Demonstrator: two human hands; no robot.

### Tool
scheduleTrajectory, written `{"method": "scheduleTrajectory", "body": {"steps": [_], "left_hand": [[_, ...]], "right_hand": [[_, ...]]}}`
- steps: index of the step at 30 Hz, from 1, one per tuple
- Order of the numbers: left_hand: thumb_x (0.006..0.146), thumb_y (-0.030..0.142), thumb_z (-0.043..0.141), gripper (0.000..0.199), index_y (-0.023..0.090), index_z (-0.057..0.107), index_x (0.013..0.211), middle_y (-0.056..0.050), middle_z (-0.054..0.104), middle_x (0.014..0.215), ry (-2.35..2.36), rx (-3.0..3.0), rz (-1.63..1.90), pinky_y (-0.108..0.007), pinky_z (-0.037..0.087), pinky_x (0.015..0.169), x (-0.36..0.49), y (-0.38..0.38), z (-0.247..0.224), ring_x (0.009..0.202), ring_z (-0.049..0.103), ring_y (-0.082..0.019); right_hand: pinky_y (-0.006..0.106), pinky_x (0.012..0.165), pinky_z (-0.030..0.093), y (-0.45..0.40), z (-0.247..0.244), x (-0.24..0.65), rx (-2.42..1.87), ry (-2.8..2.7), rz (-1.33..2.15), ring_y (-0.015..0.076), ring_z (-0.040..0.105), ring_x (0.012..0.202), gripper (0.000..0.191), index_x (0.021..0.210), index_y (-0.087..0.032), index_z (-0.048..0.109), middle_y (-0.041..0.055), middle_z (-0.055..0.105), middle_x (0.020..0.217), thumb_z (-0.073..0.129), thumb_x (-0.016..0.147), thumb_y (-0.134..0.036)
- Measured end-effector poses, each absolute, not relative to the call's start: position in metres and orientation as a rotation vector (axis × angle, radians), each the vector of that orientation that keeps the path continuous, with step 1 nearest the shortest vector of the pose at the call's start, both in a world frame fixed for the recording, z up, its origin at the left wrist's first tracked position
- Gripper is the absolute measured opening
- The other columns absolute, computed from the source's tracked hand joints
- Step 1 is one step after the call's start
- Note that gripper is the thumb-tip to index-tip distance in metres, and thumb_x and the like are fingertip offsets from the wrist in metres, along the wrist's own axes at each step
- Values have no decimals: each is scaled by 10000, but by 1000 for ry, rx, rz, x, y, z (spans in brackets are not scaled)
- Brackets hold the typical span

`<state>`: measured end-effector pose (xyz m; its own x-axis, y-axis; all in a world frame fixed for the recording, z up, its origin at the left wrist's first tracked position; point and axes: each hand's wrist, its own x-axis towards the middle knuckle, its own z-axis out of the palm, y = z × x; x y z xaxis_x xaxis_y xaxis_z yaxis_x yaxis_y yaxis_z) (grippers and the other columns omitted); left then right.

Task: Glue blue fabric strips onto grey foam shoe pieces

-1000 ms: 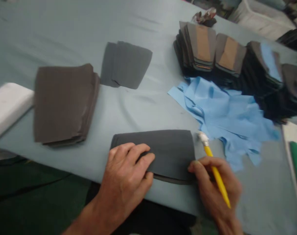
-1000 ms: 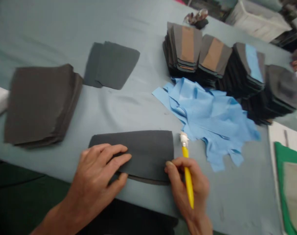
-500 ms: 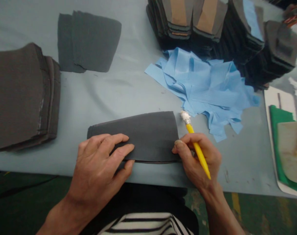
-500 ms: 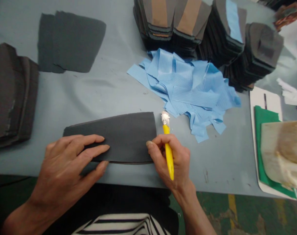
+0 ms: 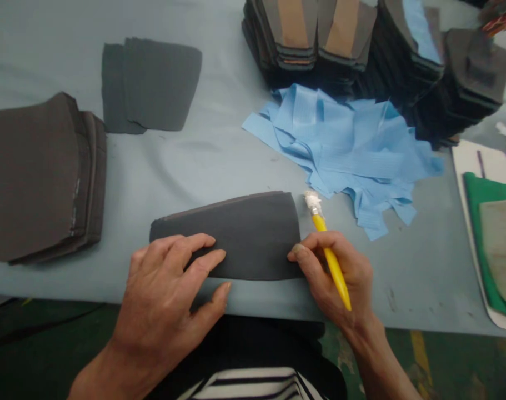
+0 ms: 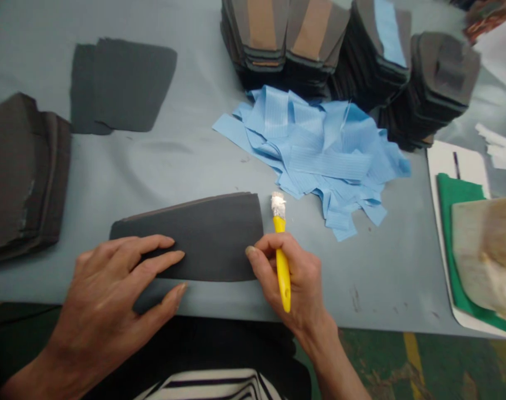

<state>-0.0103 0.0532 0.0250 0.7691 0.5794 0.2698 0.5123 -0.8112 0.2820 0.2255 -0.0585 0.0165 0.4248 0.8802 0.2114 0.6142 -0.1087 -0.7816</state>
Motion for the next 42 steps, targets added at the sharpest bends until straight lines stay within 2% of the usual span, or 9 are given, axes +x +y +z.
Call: {"method": "scheduleTrajectory", "body": {"steps": [5,9,12,16,19,22,29,36,42], "left_hand": [[979,275,600,258,215,625,1228,-132,693,1234,841,2809,531,-502,420,908,-12,54,23,1095,596,-354],[982,315,620,319,198,612,1278,-146,686,1236,844,2832,592,-501,431,917,-12,56,25,1085,607,-353],[937,393,695,533,147,562,1391,-196,654,1350,833,2838,586,-533,446,993,-7,59,30,1194,610,-391],[749,432,878,947,99,450,1525,-269,555,1549,832,2870,454,-615,432,1125,9,66,37,1406,526,-489],[636,520,952,1157,78,416,1561,-308,512,1601,816,2923,319,-649,451,1154,22,73,36,1442,516,-520],[570,593,972,1259,53,427,1568,-327,517,1597,781,2950,198,-649,472,1171,32,80,31,1444,535,-521],[578,622,946,1271,53,427,1589,-300,542,1591,752,2933,99,-640,484,1188,35,91,30,1431,565,-489],[630,555,916,1209,89,386,1611,-264,555,1577,749,2886,106,-598,485,1194,34,93,28,1437,550,-450],[663,488,907,1171,112,361,1627,-262,502,1612,765,2768,66,-637,457,1206,35,92,30,1483,485,-462]], "right_hand": [[201,444,445,-62,18,228,-1791,-1281,267,139,712,607,122,897,-246,633,-8,757,761,697,995,-214],[206,489,519,-67,21,234,-1730,-1298,105,113,676,551,115,950,-250,632,-21,777,809,725,982,-190],[238,588,591,-71,22,242,-1767,-1412,9,117,698,584,143,998,-243,602,22,820,928,746,994,-245],[362,792,650,-78,17,250,-1832,-1621,-49,249,816,938,235,1077,-229,576,137,825,1143,737,1019,-391],[436,812,646,-83,12,253,-1881,-1727,-57,316,799,1019,332,1123,-225,564,178,793,1259,731,1009,-488],[483,853,631,-87,8,252,-1899,-1797,-35,351,761,1087,399,1158,-220,552,194,753,1349,736,991,-532],[506,972,579,-83,11,245,-1859,-1817,-31,342,712,1159,302,1148,-220,567,180,761,1313,678,1038,-478],[495,913,603,-75,12,245,-1849,-1871,-82,324,746,1070,232,1120,-222,577,173,777,1279,622,1072,-444],[464,831,625,-71,18,242,-1831,-1940,-86,318,754,996,211,1143,-209,589,196,773,1257,642,1064,-397]]}}
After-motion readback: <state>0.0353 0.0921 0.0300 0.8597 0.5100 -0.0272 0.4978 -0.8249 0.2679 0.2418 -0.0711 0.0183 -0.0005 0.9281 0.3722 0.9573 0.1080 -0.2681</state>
